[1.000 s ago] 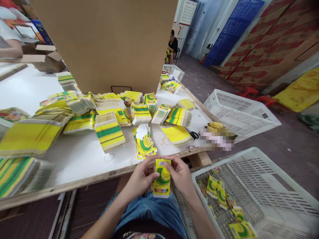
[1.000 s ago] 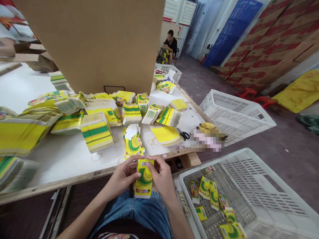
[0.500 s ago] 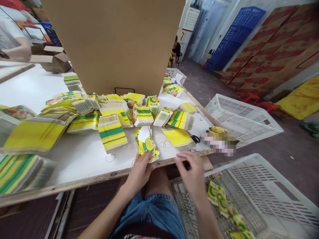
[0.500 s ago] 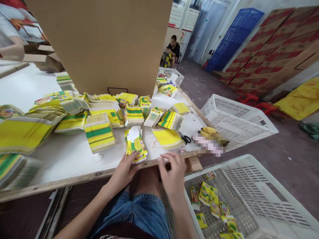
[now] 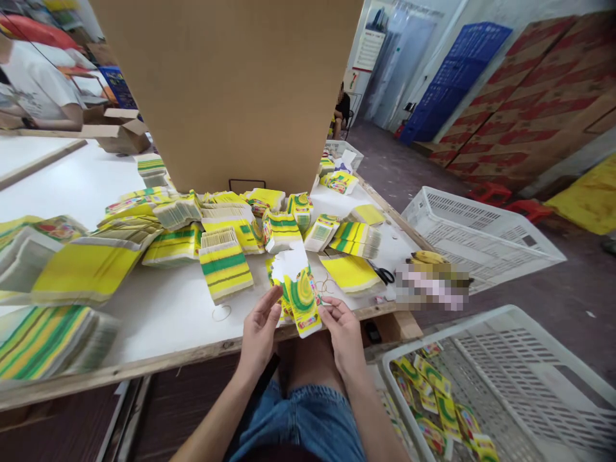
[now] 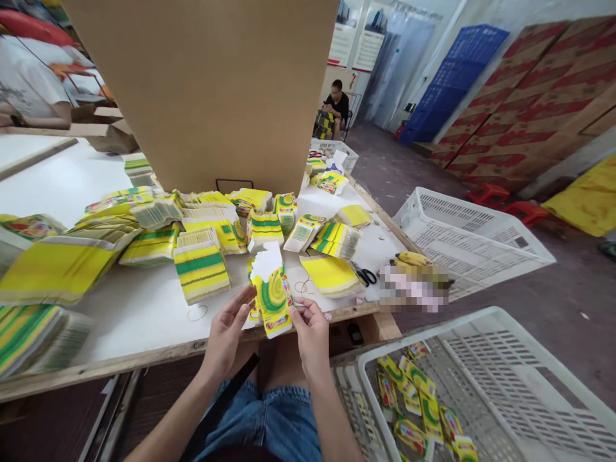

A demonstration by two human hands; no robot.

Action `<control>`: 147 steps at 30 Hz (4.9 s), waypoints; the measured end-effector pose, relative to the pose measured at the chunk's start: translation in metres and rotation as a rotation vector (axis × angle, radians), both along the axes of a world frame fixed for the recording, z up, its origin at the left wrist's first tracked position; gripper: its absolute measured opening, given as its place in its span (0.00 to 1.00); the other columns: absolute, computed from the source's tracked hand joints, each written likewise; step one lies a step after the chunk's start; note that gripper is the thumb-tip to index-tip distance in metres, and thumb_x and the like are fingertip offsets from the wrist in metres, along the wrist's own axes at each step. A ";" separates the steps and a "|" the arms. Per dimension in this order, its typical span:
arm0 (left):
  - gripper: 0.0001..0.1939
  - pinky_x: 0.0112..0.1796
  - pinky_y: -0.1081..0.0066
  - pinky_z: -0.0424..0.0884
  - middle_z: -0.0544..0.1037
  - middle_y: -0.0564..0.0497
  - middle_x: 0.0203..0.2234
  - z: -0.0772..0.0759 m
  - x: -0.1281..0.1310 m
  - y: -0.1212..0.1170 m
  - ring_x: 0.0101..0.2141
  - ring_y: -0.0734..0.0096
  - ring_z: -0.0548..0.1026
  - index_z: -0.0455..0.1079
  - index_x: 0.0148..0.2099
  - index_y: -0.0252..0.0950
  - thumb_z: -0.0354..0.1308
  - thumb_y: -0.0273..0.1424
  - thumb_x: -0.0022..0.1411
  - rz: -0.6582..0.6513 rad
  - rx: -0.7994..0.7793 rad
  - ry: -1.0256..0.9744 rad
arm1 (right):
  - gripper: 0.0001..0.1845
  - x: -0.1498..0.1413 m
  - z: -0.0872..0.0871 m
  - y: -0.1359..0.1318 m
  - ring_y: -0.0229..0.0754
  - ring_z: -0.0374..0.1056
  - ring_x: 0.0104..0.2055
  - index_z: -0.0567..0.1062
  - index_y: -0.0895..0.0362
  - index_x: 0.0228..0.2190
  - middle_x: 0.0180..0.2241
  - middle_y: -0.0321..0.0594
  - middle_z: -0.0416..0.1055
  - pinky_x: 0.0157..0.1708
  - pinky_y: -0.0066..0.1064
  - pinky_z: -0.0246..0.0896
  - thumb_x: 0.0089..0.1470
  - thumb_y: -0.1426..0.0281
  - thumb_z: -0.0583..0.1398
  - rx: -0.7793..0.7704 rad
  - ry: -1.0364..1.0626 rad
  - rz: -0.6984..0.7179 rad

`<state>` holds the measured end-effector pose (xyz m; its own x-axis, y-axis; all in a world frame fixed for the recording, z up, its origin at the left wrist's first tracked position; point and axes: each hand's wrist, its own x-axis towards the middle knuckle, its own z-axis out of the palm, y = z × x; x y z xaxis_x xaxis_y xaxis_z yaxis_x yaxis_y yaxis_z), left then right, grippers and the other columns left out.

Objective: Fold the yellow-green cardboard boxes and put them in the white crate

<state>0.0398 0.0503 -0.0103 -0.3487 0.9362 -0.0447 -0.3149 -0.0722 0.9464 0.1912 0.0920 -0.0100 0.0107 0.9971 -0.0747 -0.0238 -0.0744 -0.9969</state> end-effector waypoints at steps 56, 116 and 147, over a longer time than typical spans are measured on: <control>0.29 0.41 0.64 0.74 0.76 0.41 0.49 0.020 0.002 -0.017 0.43 0.59 0.78 0.56 0.62 0.41 0.60 0.33 0.61 -0.556 -0.040 0.025 | 0.19 0.025 0.047 -0.006 0.34 0.57 0.20 0.72 0.55 0.45 0.20 0.27 0.65 0.22 0.25 0.52 0.50 0.65 0.63 0.072 -0.307 0.414; 0.13 0.49 0.60 0.72 0.83 0.44 0.37 0.010 0.007 0.005 0.44 0.56 0.79 0.76 0.39 0.34 0.66 0.38 0.55 -0.318 0.000 -0.555 | 0.21 -0.007 0.013 -0.026 0.45 0.72 0.36 0.80 0.59 0.36 0.32 0.44 0.79 0.39 0.36 0.67 0.43 0.58 0.69 -0.099 0.096 0.101; 0.31 0.37 0.69 0.72 0.78 0.46 0.41 0.019 -0.007 -0.019 0.36 0.63 0.80 0.52 0.60 0.45 0.63 0.28 0.59 -0.587 0.046 -0.231 | 0.15 0.012 0.044 -0.005 0.42 0.68 0.34 0.76 0.56 0.29 0.29 0.39 0.73 0.35 0.30 0.63 0.58 0.59 0.58 0.187 -0.156 0.402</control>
